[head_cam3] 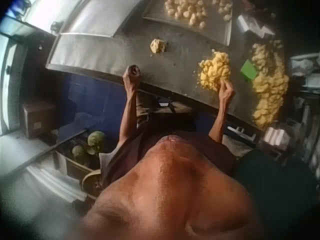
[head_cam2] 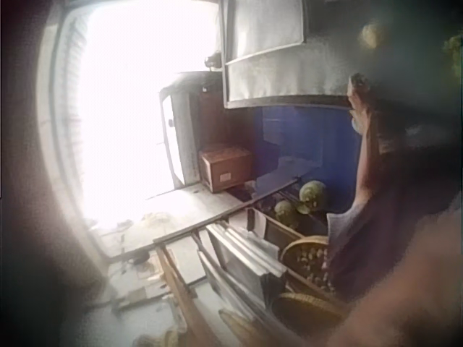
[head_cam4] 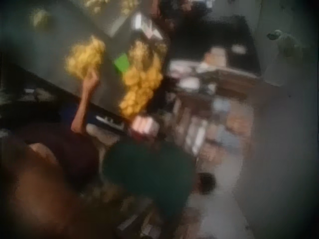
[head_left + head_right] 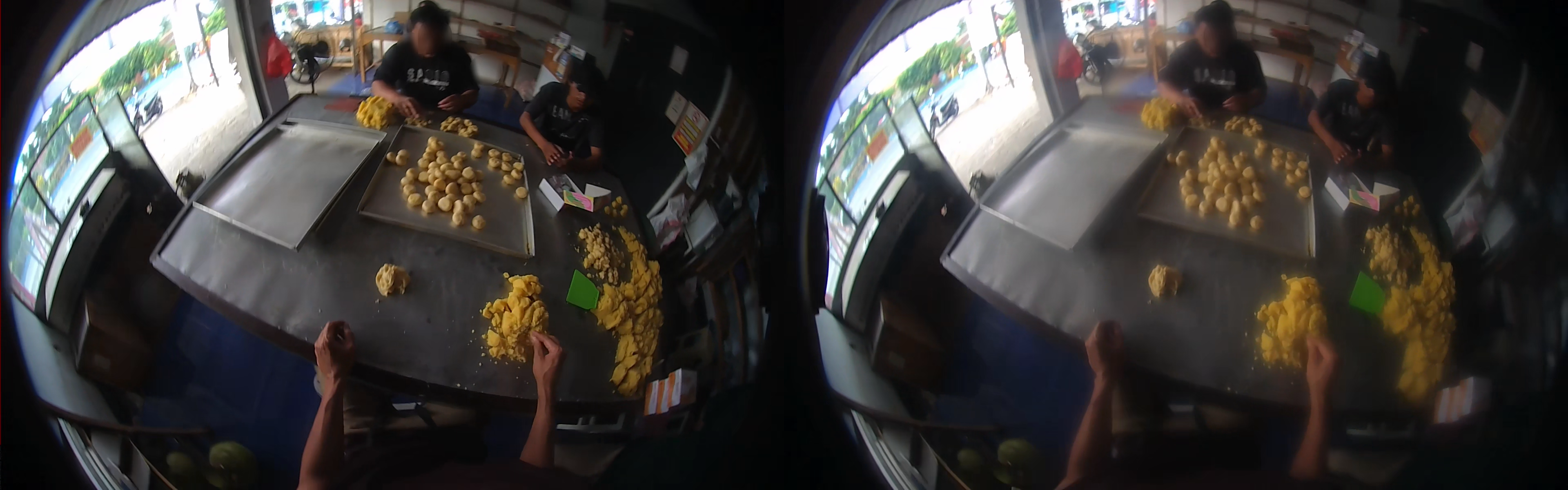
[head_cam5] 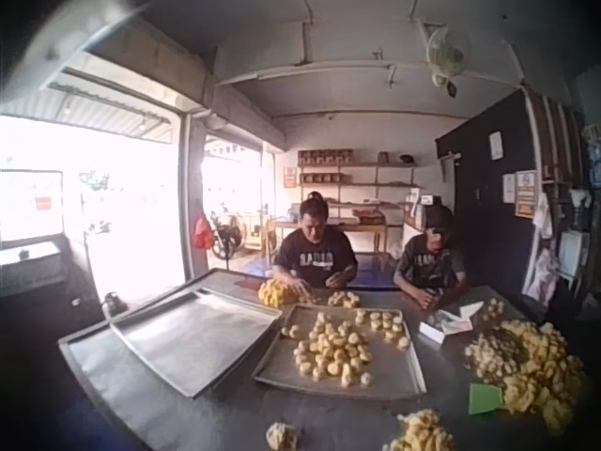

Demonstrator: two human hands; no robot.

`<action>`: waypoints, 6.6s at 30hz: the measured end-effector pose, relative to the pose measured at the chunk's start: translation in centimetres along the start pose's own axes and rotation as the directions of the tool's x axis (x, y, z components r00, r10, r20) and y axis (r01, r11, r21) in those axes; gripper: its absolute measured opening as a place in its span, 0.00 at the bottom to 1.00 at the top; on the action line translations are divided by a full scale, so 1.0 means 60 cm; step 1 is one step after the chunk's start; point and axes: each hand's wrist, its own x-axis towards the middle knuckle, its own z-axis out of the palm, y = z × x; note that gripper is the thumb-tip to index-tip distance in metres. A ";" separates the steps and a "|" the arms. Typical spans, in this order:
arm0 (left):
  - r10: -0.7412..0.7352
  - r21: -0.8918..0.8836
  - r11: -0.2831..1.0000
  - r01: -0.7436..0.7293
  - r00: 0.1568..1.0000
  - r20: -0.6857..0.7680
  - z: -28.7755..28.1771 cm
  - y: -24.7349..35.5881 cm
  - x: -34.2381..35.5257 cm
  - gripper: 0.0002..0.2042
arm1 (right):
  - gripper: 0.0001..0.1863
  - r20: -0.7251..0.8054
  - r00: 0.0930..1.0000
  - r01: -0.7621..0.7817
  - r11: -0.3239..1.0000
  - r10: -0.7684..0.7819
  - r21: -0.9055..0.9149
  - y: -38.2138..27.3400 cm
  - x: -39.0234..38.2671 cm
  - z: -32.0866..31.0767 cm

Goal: The person shapes portions of dough by hand on a table, placing the rounded dough onto a tray, and later uses a cloth to wipe down a counter surface.

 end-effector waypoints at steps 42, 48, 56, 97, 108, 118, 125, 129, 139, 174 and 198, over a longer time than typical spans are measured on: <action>-0.022 -0.018 1.000 0.023 0.999 0.047 -0.014 0.000 0.001 0.05 | 0.26 0.475 0.818 0.393 0.918 -0.326 -0.046 -0.504 0.300 0.211; 0.007 -0.019 1.000 -0.006 0.998 0.067 -0.007 0.004 -0.004 0.05 | 0.31 0.491 0.871 0.200 0.919 -0.007 -0.341 -0.298 0.235 0.177; 0.013 0.056 0.998 -0.016 0.998 0.062 -0.005 -0.007 -0.002 0.05 | 0.32 0.107 0.992 0.117 0.772 -0.064 -0.624 -0.044 0.101 0.079; -0.016 0.233 0.972 -0.042 0.970 0.241 0.025 -0.056 -0.005 0.10 | 0.19 -0.456 0.867 -0.378 0.861 0.199 -0.341 0.116 -0.142 -0.092; -0.005 0.070 0.998 -0.005 0.990 0.144 0.020 -0.057 -0.014 0.16 | 0.18 -0.468 0.856 -0.420 0.822 0.218 -0.385 0.106 -0.141 -0.107; -0.150 -0.664 0.671 0.330 0.938 0.314 0.040 -0.173 -0.013 0.10 | 0.19 -0.439 0.857 -0.438 0.830 0.270 -0.345 0.121 -0.143 -0.087; 0.005 -0.094 0.995 -0.015 0.994 -0.109 0.049 -0.124 -0.037 0.14 | 0.19 -0.421 0.856 -0.439 0.851 0.300 -0.287 0.103 -0.129 -0.088; 0.027 0.173 0.984 -0.046 0.993 0.111 0.015 -0.033 -0.017 0.14 | 0.19 -0.465 0.841 -0.394 0.902 0.277 -0.176 0.136 -0.147 -0.095; 0.020 0.048 0.999 -0.024 0.996 0.088 0.010 -0.038 -0.013 0.15 | 0.18 -0.451 0.847 -0.407 0.889 0.281 -0.210 0.142 -0.139 -0.090; 0.086 0.140 0.986 -0.093 0.995 0.056 0.014 -0.019 -0.020 0.14 | 0.18 -0.440 0.865 -0.413 0.841 0.243 -0.348 0.164 -0.145 -0.093; 0.025 0.009 1.000 -0.024 0.994 -0.106 -0.003 -0.005 -0.013 0.13 | 0.37 0.734 0.663 0.613 0.671 -0.149 -0.417 -0.255 0.138 0.285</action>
